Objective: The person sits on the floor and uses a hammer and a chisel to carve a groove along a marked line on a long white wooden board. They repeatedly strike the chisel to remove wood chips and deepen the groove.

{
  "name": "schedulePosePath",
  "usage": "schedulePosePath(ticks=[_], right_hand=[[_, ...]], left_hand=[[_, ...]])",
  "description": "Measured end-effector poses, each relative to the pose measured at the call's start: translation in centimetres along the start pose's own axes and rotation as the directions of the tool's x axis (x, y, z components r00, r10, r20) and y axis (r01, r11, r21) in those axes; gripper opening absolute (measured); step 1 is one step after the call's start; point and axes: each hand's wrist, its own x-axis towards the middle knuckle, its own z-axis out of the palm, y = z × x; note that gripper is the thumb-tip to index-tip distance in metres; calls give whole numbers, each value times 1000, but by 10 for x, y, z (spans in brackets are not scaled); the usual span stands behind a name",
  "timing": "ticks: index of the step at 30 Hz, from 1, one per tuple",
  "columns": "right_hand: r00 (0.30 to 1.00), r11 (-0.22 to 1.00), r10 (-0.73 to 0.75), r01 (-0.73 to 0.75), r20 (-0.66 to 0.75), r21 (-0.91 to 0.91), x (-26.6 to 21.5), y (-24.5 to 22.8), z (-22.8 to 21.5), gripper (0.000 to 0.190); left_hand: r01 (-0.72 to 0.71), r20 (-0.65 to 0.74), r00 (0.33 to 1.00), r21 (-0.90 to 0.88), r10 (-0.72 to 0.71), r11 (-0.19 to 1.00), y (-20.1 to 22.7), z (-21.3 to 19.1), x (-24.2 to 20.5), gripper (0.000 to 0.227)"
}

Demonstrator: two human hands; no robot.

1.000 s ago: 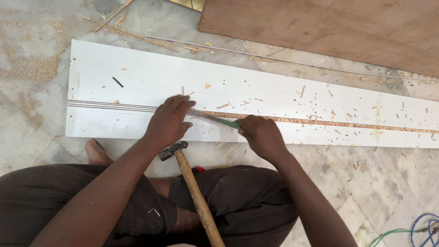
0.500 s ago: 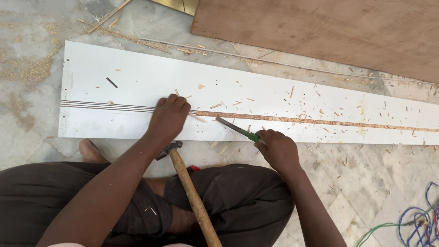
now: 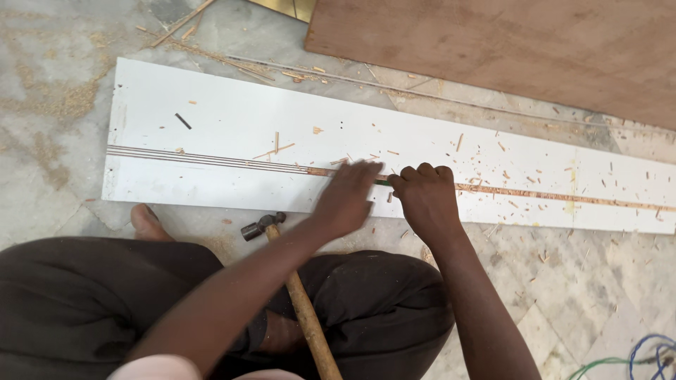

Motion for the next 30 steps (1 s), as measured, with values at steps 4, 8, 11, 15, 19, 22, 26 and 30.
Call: schedulePosePath(ticks=[4, 8, 11, 15, 19, 22, 26, 30], right_hand=[[990, 997, -1, 11, -142, 75, 3, -9, -10, 16], [902, 891, 378, -293, -209, 345, -41, -45, -31, 26], [842, 518, 303, -539, 447, 664, -78, -97, -45, 37], [901, 698, 56, -343, 430, 628, -90, -161, -41, 61], [839, 727, -23, -360, 544, 585, -88, -206, -30, 70], [721, 174, -36, -678, 692, 714, -107, -186, -32, 52], [523, -189, 5, -837, 852, 514, -166, -145, -43, 47], [499, -345, 370, -710, 784, 615, -224, -110, -48, 57]], left_hand=[[147, 3, 989, -88, -147, 985, 17, 20, 20, 51], [111, -35, 992, -148, -118, 983, 6, 20, 28, 18], [128, -6, 992, -143, -130, 981, 1, 19, 34, 15], [149, -31, 987, -181, -158, 972, 1, 21, 33, 17], [150, 28, 989, -188, -148, 971, 1, 17, 34, 19], [133, 72, 990, -181, -121, 974, -8, 20, 35, 22], [55, 130, 991, -214, -27, 975, -31, 22, 43, 27], [28, 169, 985, -253, 16, 967, -38, 18, 44, 26]])
